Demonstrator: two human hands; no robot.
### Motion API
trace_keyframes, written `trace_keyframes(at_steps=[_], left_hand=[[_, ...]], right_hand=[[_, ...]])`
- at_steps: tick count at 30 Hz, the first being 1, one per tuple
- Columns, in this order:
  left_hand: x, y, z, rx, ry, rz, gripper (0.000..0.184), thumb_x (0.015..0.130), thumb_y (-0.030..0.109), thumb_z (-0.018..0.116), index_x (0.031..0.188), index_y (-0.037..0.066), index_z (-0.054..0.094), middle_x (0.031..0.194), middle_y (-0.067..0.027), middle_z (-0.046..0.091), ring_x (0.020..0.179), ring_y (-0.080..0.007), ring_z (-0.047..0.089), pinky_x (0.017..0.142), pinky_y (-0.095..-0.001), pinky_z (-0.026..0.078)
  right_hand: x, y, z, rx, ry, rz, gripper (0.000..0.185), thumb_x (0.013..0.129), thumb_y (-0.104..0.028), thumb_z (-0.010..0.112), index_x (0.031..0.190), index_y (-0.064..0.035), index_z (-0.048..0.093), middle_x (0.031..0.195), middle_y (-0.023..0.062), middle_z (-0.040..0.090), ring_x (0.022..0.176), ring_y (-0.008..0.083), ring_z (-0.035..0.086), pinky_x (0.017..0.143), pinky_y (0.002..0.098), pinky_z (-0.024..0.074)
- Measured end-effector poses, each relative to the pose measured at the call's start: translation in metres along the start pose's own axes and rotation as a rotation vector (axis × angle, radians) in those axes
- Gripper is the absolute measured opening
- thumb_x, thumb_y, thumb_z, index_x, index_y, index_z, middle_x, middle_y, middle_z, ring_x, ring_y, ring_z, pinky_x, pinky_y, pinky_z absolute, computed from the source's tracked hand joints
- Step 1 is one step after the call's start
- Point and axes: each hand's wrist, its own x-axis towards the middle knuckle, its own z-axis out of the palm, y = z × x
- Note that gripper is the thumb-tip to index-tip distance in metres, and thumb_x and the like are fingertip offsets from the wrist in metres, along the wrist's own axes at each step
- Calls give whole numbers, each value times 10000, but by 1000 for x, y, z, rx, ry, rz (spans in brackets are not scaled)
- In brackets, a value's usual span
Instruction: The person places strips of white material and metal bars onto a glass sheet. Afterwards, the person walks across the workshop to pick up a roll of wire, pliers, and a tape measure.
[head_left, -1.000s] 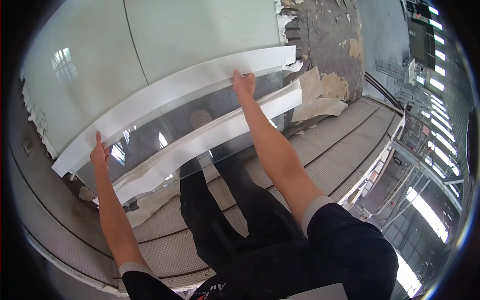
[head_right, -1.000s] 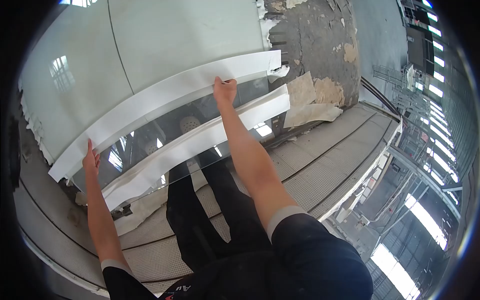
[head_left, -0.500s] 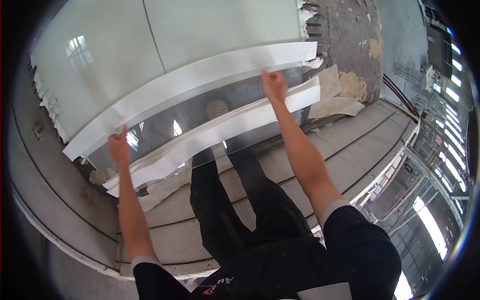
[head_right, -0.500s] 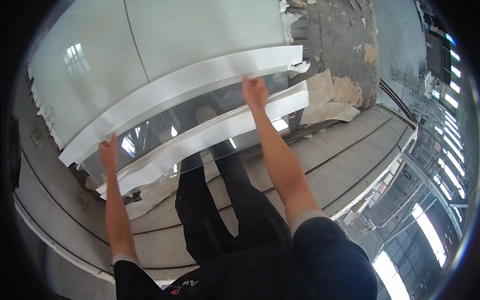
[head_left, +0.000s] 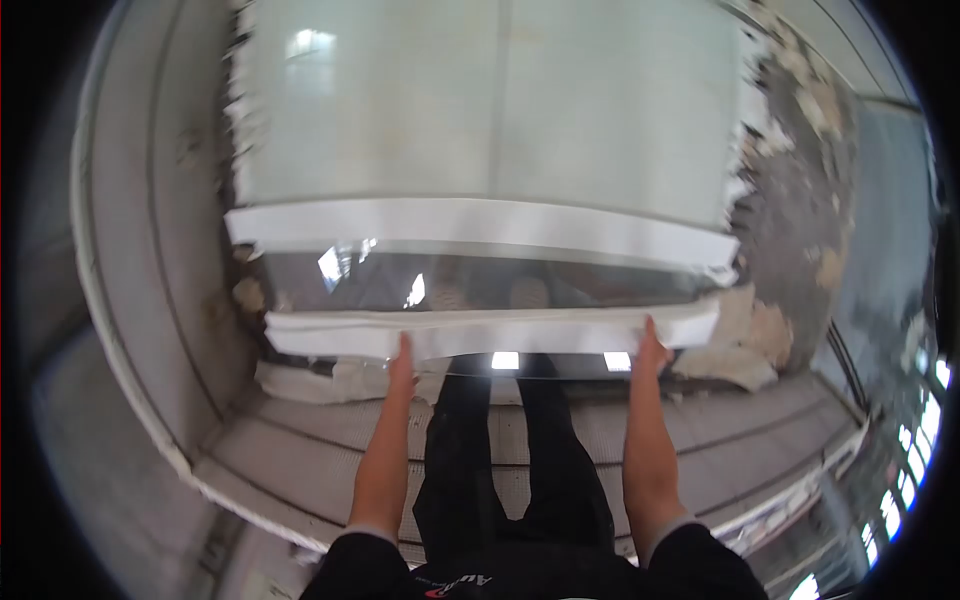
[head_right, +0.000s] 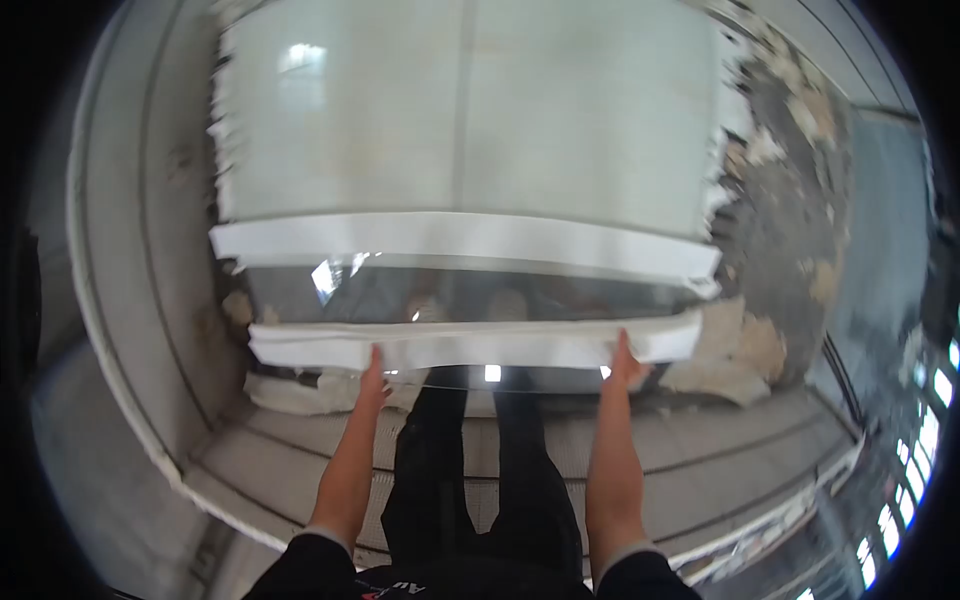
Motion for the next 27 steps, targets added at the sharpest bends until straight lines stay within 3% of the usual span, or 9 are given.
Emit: trace_keyframes(at_steps=[2, 3, 6, 9, 10, 13, 23, 24, 27], left_hand=[[2, 8, -2, -19, -31, 8, 1060, 661, 723, 660, 1398, 32, 337, 1418, -134, 331, 1234, -341, 362, 945, -522, 348], [-5, 12, -2, -52, -6, 9, 1060, 661, 723, 660, 1398, 32, 337, 1418, -134, 331, 1234, -341, 362, 945, -522, 348], [-26, 26, -9, -210, 114, 17, 740, 705, 607, 705, 1138, 38, 510, 1090, -50, 517, 919, -203, 500, 706, -354, 430], [-19, 23, -26, -671, 5, 34, 637, 751, 548, 693, 1123, 71, 495, 1103, -60, 480, 969, -208, 484, 812, -399, 450], [-20, 25, -31, -861, -124, 22, 515, 793, 470, 689, 1067, 77, 501, 1066, -40, 527, 916, -181, 530, 794, -342, 473], [-22, 38, -41, -1072, -251, 113, 503, 810, 431, 691, 1099, 65, 502, 1018, -38, 567, 908, -183, 565, 799, -343, 486], [39, 89, -104, -1172, -373, 302, 360, 895, 424, 540, 1039, 95, 571, 1010, -74, 632, 953, -249, 609, 818, -400, 509], [84, 76, -120, -1145, -415, 395, 349, 890, 403, 549, 1047, 92, 569, 1008, -84, 635, 956, -261, 610, 834, -404, 505], [51, 100, -126, -1097, -420, 386, 377, 904, 359, 523, 1133, 61, 550, 1114, -110, 615, 1053, -294, 581, 936, -458, 458]], right_hand=[[-27, -38, -6, 219, 21, 70, 878, 659, -224, 855, 1316, 16, 324, 1192, 180, 554, 988, 316, 591, 856, 456, 531], [-31, -48, -12, 435, -151, 37, 868, 638, -174, 866, 1310, 6, 348, 1175, 166, 558, 980, 302, 597, 833, 441, 548], [-71, -112, -26, 431, -182, 202, 700, 705, -230, 821, 1247, 0, 442, 1146, 153, 566, 989, 300, 597, 830, 457, 549], [-98, -158, -32, 544, -449, 233, 479, 816, -264, 714, 1186, -29, 523, 1114, 101, 604, 1000, 247, 606, 859, 391, 523], [-104, -163, -32, 605, -574, 240, 394, 862, -278, 667, 1160, -44, 557, 1100, 77, 622, 1001, 221, 611, 871, 357, 511], [-97, -181, -24, 619, -627, 162, 334, 880, -235, 634, 1151, -56, 558, 1099, 74, 625, 991, 213, 611, 869, 346, 498], [-74, -280, -43, 668, -732, -75, 421, 908, -291, 510, 1214, -2, 507, 1198, 125, 580, 1149, 259, 530, 1002, 411, 396], [-68, -281, -40, 685, -702, -4, 400, 899, -281, 531, 1199, -17, 518, 1190, 122, 582, 1137, 254, 533, 1000, 403, 393], [-45, -274, -29, 668, -543, -96, 291, 875, -249, 577, 1108, -76, 556, 1079, 61, 606, 1006, 219, 569, 865, 373, 455]])
